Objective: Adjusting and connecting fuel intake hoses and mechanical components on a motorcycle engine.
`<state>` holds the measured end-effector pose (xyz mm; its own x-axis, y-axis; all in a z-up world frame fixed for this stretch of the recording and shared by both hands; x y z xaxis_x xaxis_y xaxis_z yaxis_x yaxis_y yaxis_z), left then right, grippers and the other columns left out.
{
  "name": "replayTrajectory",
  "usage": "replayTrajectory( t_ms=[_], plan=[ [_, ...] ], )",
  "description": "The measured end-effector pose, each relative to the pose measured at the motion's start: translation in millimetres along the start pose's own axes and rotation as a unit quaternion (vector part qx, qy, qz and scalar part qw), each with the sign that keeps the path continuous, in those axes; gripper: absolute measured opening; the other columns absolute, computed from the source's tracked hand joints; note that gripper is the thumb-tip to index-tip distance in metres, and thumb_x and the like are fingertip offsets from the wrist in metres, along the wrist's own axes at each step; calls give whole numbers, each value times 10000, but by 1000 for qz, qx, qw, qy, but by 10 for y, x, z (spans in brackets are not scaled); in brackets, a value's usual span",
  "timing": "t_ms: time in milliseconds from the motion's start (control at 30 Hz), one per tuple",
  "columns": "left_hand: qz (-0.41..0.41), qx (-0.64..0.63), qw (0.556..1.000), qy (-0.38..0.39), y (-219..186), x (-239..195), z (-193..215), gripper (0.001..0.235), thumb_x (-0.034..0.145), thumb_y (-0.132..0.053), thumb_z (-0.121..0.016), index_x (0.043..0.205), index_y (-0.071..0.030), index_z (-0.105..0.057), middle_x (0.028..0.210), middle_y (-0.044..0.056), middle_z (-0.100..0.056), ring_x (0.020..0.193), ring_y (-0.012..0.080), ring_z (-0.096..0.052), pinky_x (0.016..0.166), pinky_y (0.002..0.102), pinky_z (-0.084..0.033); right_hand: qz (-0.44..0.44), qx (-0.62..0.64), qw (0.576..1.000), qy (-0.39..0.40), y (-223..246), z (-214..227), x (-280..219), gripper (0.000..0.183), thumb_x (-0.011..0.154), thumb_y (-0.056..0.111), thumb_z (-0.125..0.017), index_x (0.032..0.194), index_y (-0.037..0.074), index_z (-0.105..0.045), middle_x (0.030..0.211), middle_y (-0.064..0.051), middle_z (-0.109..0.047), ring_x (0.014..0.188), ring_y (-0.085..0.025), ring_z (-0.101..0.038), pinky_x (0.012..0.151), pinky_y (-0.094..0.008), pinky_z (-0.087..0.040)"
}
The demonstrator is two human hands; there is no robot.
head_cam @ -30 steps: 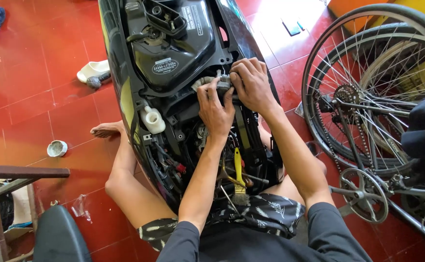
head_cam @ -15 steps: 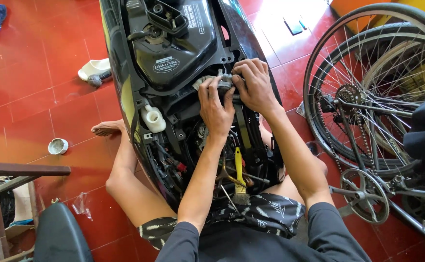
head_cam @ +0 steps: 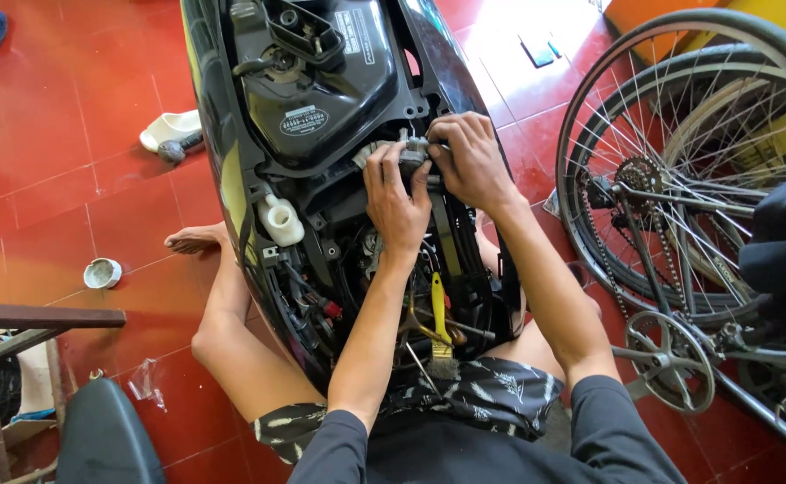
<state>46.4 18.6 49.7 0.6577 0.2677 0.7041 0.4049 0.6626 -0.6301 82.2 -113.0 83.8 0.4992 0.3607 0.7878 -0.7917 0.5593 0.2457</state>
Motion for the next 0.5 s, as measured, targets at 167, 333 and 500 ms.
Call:
replayTrajectory(
  t_ms=[167, 333, 500],
  plan=[
    [-1, -5, 1000, -1, -20, 7, 23, 406, 1009, -461, -609, 1285, -164, -596, 1191, 35, -562, 1107, 307, -621, 801, 458, -600, -18, -64, 998, -5, 96, -21, 43, 58, 1061, 127, -587, 1046, 71, -594, 1059, -87, -677, 1006, -314, -628, 921, -398, -408],
    [-9, -12, 1000, -5, -17, -2, 29, 418, 1007, -468, -608, 1285, -155, -601, 1195, 40, -562, 1127, 305, -624, 839, 440, -596, -31, -15, 999, 10, 78, 53, 46, 89, 1072, 172, -588, 1062, 87, -615, 1078, -71, -682, 1009, -307, -631, 929, -385, -406],
    [-12, -9, 1000, -5, -28, -13, 39, 415, 1015, -457, -603, 1289, -146, -599, 1187, 49, -562, 1122, 310, -621, 856, 440, -590, -3, -21, 999, 24, 52, 33, 2, 105, 1019, 153, -672, 1085, 87, -623, 1114, -76, -679, 1028, -316, -634, 928, -400, -420]
  ],
)
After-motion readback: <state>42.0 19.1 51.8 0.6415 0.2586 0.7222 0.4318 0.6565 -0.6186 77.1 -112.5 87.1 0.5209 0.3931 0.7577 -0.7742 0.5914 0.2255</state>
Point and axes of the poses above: each hand's wrist, its own x-axis towards the middle knuckle, its own z-axis out of the back of the hand, y = z × x, the point moved 7 cm from there along x, towards the middle knuckle
